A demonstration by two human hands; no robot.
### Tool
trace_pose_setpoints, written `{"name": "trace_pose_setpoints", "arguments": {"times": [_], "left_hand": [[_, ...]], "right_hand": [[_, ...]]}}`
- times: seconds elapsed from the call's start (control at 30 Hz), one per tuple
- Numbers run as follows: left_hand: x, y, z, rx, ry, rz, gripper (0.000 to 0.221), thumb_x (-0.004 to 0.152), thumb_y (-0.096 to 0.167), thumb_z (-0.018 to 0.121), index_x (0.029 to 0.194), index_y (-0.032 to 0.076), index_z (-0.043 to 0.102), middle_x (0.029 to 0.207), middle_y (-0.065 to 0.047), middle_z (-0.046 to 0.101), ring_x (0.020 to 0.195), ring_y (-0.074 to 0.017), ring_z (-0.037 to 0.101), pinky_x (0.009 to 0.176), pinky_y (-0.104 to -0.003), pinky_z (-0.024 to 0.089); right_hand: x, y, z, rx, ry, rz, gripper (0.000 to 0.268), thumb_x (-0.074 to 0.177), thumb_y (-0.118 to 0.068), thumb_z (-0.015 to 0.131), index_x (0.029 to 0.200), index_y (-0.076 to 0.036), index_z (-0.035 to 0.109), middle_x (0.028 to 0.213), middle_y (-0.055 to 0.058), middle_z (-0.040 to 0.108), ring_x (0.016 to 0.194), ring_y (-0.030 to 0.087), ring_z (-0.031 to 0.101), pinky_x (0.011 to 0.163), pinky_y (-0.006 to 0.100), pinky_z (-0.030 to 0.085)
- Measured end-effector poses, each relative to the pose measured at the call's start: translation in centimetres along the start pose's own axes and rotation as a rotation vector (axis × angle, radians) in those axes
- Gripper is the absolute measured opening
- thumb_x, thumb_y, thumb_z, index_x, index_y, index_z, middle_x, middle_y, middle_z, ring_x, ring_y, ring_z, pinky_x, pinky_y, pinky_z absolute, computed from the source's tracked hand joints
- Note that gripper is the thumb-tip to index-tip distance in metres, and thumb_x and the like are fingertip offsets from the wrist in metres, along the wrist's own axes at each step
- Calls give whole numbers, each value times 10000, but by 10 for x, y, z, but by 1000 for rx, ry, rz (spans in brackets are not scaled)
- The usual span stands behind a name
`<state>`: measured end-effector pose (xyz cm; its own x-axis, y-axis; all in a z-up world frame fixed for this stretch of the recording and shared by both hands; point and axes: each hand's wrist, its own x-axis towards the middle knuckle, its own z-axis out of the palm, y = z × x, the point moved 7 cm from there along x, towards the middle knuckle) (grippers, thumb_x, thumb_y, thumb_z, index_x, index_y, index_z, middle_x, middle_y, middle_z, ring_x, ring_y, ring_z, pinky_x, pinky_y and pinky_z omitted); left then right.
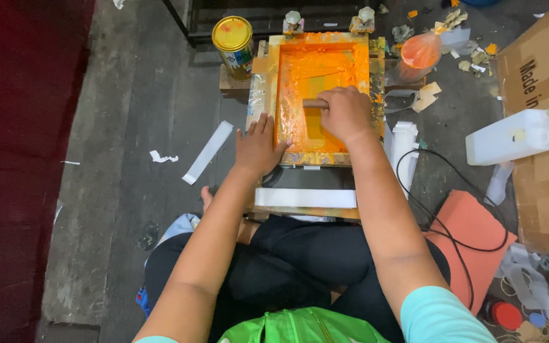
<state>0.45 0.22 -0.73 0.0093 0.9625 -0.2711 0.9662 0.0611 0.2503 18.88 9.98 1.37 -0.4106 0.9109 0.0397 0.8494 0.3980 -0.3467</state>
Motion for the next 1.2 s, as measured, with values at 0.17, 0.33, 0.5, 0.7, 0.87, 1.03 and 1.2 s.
{"name": "trace_pose_setpoints", "arguments": {"times": [0.17, 0.33, 0.5, 0.7, 0.87, 1.03, 1.2], "left_hand": [[25, -1, 4, 9, 63, 22, 826, 1024, 652, 384, 1596, 59, 322, 1665, -136, 296, 1484, -357, 388, 1189, -664, 223], [28, 2, 1, -30, 85, 22, 795, 1040, 601, 423, 1591, 38, 317, 1666, -160, 282, 1469, -375, 408, 1186, -662, 236], [28, -1, 6, -10, 55, 23, 815, 1036, 616, 423, 1616, 65, 267, 1689, -143, 226, 1473, -367, 402, 1185, -659, 245], [20, -11, 24, 46, 17, 9, 841, 1026, 659, 384, 1630, 93, 237, 1701, -105, 209, 1471, -342, 412, 1186, -654, 247], [-17, -13, 28, 31, -30, 8, 861, 1013, 667, 373, 1635, 92, 213, 1706, -97, 199, 1480, -341, 395, 1191, -656, 240], [-41, -18, 36, 31, -67, 22, 878, 1004, 691, 352, 1639, 103, 209, 1701, -96, 220, 1480, -341, 396, 1181, -663, 253], [-58, -15, 28, 112, -106, 17, 792, 1026, 646, 335, 1619, 123, 290, 1676, -66, 298, 1506, -318, 355, 1180, -650, 249]], "right_hand": [[8, 5, 9, -36, 99, -26, 259, 874, -101, 602, 1060, -183, 762, 969, 50, 682, 995, 314, 640, 866, 489, 536], [7, 5, 13, -70, 130, -44, 271, 857, -88, 638, 1077, -173, 771, 1003, 52, 702, 1013, 320, 630, 900, 487, 517], [5, 8, 29, -48, 23, -15, 345, 891, -97, 618, 1203, -164, 749, 1099, 63, 651, 1151, 297, 505, 1124, 610, 270], [-5, 8, 41, -83, -18, 12, 379, 911, -143, 627, 1281, -167, 705, 1307, 154, 618, 1354, 365, 420, 1154, 700, 77], [-30, -17, 23, -108, -18, 33, 345, 894, -98, 598, 1197, -136, 758, 1390, 202, 606, 1465, 455, 343, 1104, 802, -73], [-39, -24, 22, -117, -71, 36, 282, 854, -77, 568, 1009, -148, 793, 1404, 193, 595, 1513, 471, 287, 1086, 833, -145], [-43, -28, 18, 95, -180, 3, 217, 751, -113, 596, 560, -198, 652, 542, 0, 510, 933, 355, 566, 1147, 808, -61]]}}
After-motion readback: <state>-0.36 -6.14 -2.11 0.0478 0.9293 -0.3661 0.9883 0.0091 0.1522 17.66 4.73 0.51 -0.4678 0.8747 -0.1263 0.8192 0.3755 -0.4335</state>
